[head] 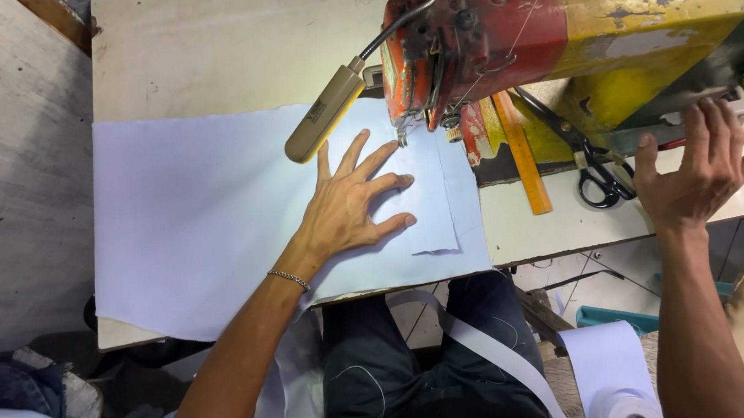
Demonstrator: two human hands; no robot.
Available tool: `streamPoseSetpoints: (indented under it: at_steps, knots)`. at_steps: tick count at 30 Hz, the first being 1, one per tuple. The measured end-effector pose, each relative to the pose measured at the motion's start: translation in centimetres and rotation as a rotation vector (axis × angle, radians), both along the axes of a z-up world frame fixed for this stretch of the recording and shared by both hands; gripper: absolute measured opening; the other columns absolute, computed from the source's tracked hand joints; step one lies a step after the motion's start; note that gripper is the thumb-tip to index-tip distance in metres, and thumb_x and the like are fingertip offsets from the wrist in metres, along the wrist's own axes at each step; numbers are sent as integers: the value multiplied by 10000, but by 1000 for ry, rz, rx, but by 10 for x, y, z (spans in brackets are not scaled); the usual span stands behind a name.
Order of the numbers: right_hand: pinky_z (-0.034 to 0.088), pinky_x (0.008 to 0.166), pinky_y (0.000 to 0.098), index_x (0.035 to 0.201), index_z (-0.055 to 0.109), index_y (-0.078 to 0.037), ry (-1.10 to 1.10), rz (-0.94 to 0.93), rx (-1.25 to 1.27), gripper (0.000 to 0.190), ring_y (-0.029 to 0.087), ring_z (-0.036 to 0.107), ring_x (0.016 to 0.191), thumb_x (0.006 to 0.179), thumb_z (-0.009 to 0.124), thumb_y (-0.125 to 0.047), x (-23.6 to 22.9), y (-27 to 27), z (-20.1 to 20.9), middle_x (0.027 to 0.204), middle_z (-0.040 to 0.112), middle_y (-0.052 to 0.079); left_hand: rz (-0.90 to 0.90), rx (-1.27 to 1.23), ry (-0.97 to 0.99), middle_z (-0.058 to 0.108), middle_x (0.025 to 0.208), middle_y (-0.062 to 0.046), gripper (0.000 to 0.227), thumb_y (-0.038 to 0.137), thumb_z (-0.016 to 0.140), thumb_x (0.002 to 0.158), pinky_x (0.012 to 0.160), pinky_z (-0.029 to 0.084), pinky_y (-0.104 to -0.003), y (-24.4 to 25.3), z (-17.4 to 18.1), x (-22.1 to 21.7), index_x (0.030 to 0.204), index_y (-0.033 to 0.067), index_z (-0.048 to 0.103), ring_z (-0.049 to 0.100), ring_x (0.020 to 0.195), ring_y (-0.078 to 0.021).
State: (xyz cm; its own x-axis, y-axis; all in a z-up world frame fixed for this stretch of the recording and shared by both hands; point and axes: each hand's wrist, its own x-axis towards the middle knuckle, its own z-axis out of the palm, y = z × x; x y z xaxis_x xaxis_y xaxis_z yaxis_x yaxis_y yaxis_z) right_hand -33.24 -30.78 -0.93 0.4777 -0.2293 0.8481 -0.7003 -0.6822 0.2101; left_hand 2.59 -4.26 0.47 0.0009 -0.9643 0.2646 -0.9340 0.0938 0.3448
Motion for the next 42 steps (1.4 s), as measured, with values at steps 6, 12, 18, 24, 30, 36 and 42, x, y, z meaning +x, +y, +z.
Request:
streamPoseSetpoints:
  at_steps: [6,12,18,24,30,36,42]
  knots:
    - [425,967,461,1209,789,72,6,3,1,367,374,732,1187,1036,763,-251,1,-1,0,1221,794,233,4,-5,0,469,1556,-48,474,606,664,869,1069,186,-804,-3,-1,3,1205,274,706,291,1493,-436]
    - [396,1046,457,1219,797,73,28,-82,112,347,369,737,1276,1024,821,-213,-2,2,-6,1292,810,261,22,31,11,451,1578,-52,490,620,649,869,1042,233,-770,-9,-2,7,1224,288,708,260,1512,-403]
    - [480,854,437,1025,741,-52,-127,412,294,101,351,702,935,933,782,-36,98,68,-17,1019,731,141,63,168,38,469,1578,-46,553,676,592,878,1135,146,-800,-10,11,1,1297,320,646,258,1528,-385]
    - [456,1007,449,1046,745,-174,199,602,422,142,224,678,1157,954,696,-270,184,109,-34,1149,731,34,83,118,53,516,1549,-59,598,667,626,851,1129,180,-800,-13,8,2,1256,228,603,302,1514,-379]
    - [448,1032,453,1092,733,-130,239,576,356,183,244,676,1169,977,638,-235,187,116,-29,1161,728,78,79,121,104,520,1551,-66,565,638,648,849,1049,304,-815,-18,6,10,1207,202,626,296,1512,-399]
    - [441,1025,482,1119,739,-125,290,532,372,212,255,679,1183,957,623,-199,192,114,-22,1171,737,101,84,120,124,508,1560,-61,562,626,661,847,955,421,-801,-26,3,17,1215,203,624,282,1518,-395]
    - [436,1029,516,1158,742,-121,320,522,406,238,271,676,1198,963,622,-190,194,110,-23,1194,734,125,80,78,104,531,1543,-64,562,618,679,840,880,500,-745,-32,0,21,1213,201,631,312,1504,-399]
